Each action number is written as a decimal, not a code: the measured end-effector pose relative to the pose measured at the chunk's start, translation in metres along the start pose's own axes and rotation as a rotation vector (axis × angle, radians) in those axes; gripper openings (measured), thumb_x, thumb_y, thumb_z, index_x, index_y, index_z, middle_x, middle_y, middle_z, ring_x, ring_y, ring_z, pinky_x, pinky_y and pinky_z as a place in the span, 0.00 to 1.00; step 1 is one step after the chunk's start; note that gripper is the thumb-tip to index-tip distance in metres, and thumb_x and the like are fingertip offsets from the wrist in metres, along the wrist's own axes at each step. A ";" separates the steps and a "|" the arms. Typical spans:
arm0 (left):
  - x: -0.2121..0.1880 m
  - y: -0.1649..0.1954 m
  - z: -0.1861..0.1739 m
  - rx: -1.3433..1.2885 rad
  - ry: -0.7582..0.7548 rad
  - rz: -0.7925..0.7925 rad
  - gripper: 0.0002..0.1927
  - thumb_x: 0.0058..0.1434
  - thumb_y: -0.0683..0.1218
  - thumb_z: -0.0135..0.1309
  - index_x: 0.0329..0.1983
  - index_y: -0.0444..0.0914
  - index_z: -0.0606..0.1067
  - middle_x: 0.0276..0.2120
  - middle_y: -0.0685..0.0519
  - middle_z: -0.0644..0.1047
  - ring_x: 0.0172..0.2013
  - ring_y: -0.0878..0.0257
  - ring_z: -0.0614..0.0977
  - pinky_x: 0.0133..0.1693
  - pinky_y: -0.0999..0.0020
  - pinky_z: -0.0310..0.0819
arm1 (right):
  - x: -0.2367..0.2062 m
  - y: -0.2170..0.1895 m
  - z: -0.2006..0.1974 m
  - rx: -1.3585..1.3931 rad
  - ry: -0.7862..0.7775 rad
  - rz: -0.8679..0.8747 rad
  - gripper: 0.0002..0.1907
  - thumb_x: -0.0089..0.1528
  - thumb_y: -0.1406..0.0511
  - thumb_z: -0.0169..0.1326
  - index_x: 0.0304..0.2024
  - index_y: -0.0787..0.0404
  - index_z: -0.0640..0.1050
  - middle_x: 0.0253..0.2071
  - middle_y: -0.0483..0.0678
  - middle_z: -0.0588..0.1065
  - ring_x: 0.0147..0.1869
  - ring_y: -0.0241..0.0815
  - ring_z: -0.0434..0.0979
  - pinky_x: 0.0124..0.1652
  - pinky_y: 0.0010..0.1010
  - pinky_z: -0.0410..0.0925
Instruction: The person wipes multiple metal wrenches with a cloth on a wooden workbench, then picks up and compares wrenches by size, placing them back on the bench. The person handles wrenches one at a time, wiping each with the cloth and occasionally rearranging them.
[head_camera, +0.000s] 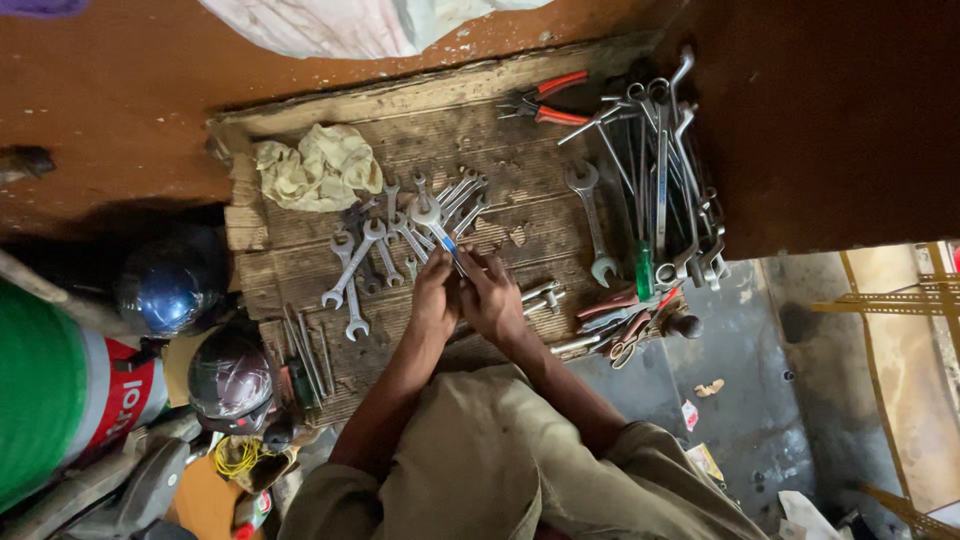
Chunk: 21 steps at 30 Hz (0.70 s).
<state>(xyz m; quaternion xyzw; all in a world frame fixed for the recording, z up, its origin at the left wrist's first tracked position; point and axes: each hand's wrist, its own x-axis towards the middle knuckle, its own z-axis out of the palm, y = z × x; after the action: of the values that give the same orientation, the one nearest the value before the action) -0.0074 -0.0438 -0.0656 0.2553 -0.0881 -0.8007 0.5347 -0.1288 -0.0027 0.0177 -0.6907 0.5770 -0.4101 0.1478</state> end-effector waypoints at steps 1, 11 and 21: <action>0.000 -0.001 0.000 0.025 0.004 0.018 0.17 0.71 0.41 0.49 0.62 0.33 0.72 0.50 0.46 0.80 0.49 0.56 0.81 0.49 0.62 0.76 | -0.001 0.004 0.000 0.087 -0.063 0.100 0.32 0.58 0.71 0.55 0.67 0.59 0.73 0.53 0.61 0.74 0.52 0.59 0.77 0.49 0.43 0.73; 0.000 -0.002 0.026 0.492 0.167 0.155 0.21 0.64 0.35 0.60 0.61 0.29 0.76 0.52 0.43 0.81 0.50 0.58 0.81 0.52 0.65 0.76 | -0.016 0.026 -0.004 1.225 -0.190 0.597 0.46 0.52 0.77 0.51 0.76 0.63 0.62 0.50 0.47 0.69 0.44 0.39 0.70 0.39 0.28 0.67; 0.004 0.003 0.058 0.468 0.089 0.149 0.11 0.60 0.34 0.62 0.46 0.24 0.80 0.42 0.42 0.84 0.43 0.57 0.86 0.47 0.65 0.81 | -0.030 0.032 -0.025 1.975 -0.192 0.811 0.45 0.53 0.71 0.55 0.74 0.58 0.61 0.45 0.51 0.75 0.36 0.39 0.72 0.31 0.26 0.67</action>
<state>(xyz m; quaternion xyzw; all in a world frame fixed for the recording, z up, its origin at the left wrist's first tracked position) -0.0357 -0.0565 -0.0164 0.4000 -0.2662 -0.7049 0.5218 -0.1682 0.0225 -0.0005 -0.0517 0.1623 -0.5598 0.8110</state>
